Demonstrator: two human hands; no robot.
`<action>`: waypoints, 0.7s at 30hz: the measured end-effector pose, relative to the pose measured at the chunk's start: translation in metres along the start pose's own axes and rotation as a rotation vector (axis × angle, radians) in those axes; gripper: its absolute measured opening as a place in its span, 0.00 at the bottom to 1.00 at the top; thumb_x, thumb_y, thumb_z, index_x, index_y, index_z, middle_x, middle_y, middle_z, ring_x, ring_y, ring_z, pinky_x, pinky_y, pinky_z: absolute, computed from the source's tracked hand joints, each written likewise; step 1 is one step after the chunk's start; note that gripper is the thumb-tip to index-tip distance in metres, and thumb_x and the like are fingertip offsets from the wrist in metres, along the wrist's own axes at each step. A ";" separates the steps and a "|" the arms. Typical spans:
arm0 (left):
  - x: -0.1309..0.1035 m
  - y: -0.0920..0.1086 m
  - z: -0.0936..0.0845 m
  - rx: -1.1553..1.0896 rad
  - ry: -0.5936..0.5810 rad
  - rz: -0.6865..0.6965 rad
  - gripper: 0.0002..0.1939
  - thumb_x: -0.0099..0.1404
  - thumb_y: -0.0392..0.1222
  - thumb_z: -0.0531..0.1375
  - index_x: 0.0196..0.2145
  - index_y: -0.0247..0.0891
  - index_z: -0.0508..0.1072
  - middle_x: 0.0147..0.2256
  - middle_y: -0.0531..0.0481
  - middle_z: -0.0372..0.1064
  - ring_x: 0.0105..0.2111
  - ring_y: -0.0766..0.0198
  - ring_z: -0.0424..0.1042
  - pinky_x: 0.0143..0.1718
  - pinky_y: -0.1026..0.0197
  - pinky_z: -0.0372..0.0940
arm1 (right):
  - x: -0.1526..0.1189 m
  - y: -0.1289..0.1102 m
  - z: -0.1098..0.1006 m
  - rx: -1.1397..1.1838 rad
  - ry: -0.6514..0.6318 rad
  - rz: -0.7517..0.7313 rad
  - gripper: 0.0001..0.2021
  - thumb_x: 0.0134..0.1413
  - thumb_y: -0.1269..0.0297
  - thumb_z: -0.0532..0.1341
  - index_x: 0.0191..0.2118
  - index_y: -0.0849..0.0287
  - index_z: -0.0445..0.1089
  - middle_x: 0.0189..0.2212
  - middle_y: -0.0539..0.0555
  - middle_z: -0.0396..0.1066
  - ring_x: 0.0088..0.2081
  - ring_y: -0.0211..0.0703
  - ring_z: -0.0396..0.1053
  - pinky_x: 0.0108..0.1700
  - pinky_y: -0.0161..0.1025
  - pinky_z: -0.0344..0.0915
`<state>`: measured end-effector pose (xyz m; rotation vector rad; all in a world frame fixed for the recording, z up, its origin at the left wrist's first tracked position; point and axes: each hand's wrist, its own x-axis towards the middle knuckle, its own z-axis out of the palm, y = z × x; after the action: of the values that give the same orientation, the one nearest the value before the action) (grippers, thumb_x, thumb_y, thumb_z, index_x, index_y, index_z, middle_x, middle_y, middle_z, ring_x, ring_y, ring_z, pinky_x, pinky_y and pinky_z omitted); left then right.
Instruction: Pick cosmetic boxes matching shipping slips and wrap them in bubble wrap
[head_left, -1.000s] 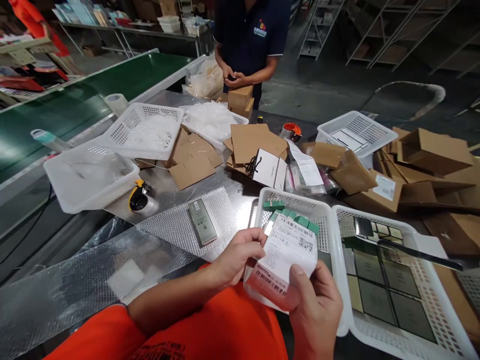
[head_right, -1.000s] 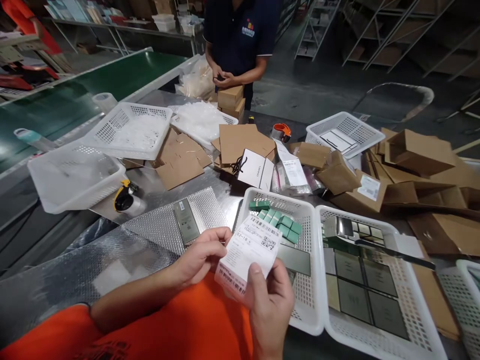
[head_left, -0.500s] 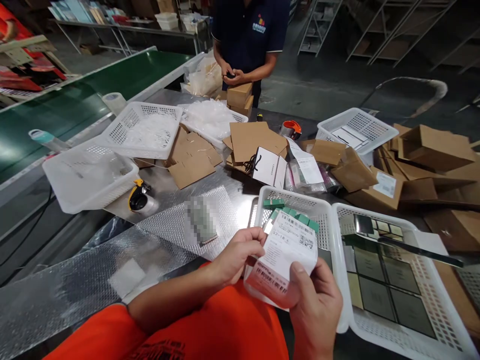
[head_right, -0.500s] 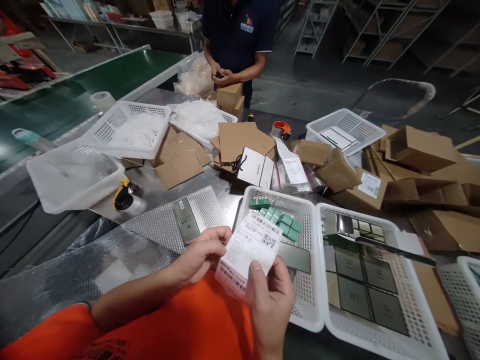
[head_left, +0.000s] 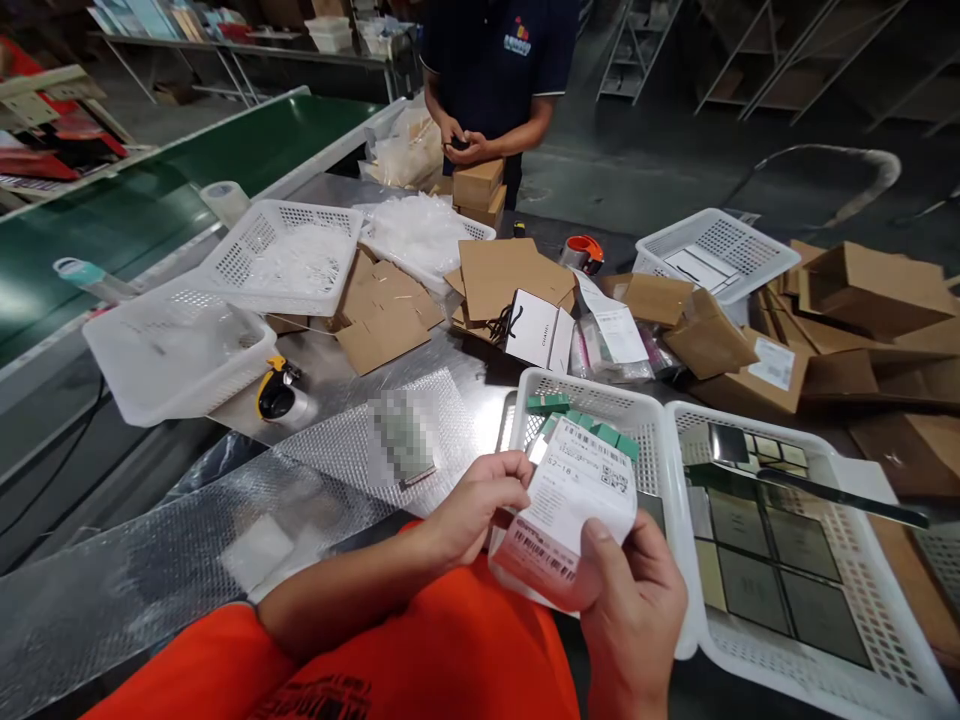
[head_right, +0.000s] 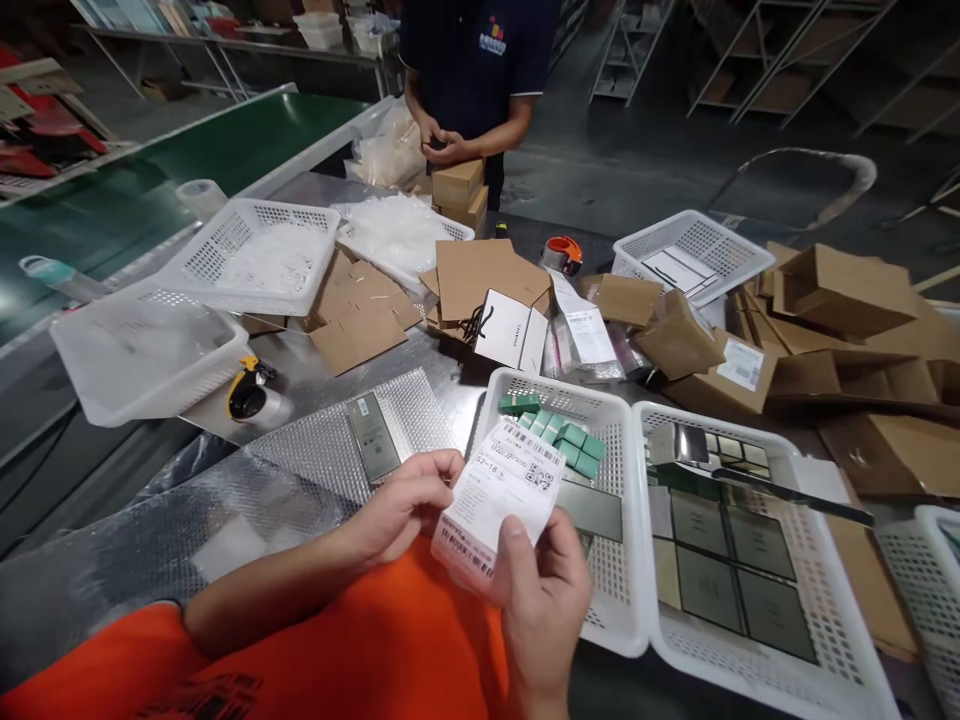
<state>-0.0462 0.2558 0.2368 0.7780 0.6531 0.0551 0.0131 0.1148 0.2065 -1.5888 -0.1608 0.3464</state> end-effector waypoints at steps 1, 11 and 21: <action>0.000 0.000 0.000 0.000 -0.001 0.000 0.06 0.41 0.35 0.57 0.20 0.38 0.61 0.18 0.58 0.57 0.19 0.72 0.54 0.19 0.68 0.50 | 0.000 0.000 0.000 0.000 0.003 0.003 0.12 0.49 0.57 0.67 0.37 0.58 0.72 0.32 0.52 0.73 0.32 0.44 0.69 0.31 0.35 0.65; 0.000 0.000 0.001 0.025 0.005 -0.002 0.07 0.40 0.35 0.57 0.20 0.38 0.60 0.18 0.58 0.56 0.18 0.72 0.54 0.20 0.68 0.50 | 0.000 -0.001 0.001 -0.020 0.004 -0.013 0.11 0.50 0.57 0.66 0.35 0.59 0.72 0.31 0.52 0.73 0.32 0.43 0.69 0.30 0.34 0.65; 0.000 -0.004 -0.002 0.019 -0.015 -0.002 0.07 0.40 0.34 0.57 0.20 0.38 0.61 0.19 0.58 0.58 0.19 0.72 0.55 0.19 0.69 0.51 | -0.001 0.002 0.000 -0.007 0.006 -0.004 0.11 0.50 0.57 0.67 0.37 0.57 0.72 0.32 0.51 0.74 0.32 0.42 0.70 0.31 0.33 0.67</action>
<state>-0.0476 0.2543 0.2331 0.7956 0.6410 0.0414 0.0119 0.1140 0.2051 -1.5964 -0.1612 0.3387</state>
